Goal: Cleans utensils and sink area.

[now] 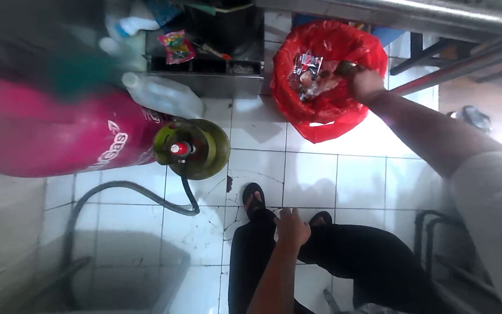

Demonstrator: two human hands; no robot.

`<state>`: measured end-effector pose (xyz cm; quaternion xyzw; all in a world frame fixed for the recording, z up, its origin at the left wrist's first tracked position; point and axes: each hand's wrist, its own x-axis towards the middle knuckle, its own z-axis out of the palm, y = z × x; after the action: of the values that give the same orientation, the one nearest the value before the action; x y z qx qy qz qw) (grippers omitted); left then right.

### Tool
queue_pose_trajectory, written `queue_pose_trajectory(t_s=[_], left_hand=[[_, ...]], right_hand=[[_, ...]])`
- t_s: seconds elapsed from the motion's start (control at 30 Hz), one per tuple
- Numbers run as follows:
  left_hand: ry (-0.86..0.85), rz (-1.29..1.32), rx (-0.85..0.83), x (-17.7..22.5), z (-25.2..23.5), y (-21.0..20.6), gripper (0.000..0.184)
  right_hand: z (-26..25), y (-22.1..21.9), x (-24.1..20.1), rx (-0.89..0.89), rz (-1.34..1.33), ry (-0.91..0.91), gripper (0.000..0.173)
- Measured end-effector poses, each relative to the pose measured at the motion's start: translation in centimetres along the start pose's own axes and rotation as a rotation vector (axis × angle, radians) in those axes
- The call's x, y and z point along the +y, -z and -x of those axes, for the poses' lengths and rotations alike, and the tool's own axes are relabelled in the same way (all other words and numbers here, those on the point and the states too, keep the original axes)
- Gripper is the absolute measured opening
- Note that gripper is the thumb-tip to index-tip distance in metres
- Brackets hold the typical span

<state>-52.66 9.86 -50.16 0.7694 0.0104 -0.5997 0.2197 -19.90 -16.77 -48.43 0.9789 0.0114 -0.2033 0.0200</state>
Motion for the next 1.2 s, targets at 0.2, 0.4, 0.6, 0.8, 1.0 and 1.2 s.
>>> queue_pose_trajectory(t_s=[0.2, 0.4, 0.6, 0.8, 1.0, 1.2], left_hand=[[0.008, -0.001, 0.008, -0.1, -0.2, 0.6, 0.059], [0.004, 0.003, 0.007, -0.3, -0.5, 1.0, 0.061], [0.018, -0.014, 0.001, -0.4, -0.8, 1.2, 0.060], [0.032, -0.037, -0.015, -0.4, -1.1, 0.6, 0.061], [0.038, -0.078, -0.041, -0.6, -1.5, -0.3, 0.062], [0.063, -0.090, -0.044, -0.3, -1.5, -0.6, 0.063]], right_hand=[[0.8, -0.3, 0.5, 0.051, 0.023, 0.029, 0.037], [1.4, 0.1, 1.5, 0.008, 0.036, 0.015, 0.037], [1.7, -0.9, 4.6, -0.030, 0.049, -0.009, 0.037], [3.4, -1.0, 4.0, -0.132, 0.042, -0.028, 0.034], [4.2, -1.7, 3.7, -0.049, -0.013, 0.010, 0.031], [5.3, 0.9, 4.1, 0.144, -0.396, -0.120, 0.020]])
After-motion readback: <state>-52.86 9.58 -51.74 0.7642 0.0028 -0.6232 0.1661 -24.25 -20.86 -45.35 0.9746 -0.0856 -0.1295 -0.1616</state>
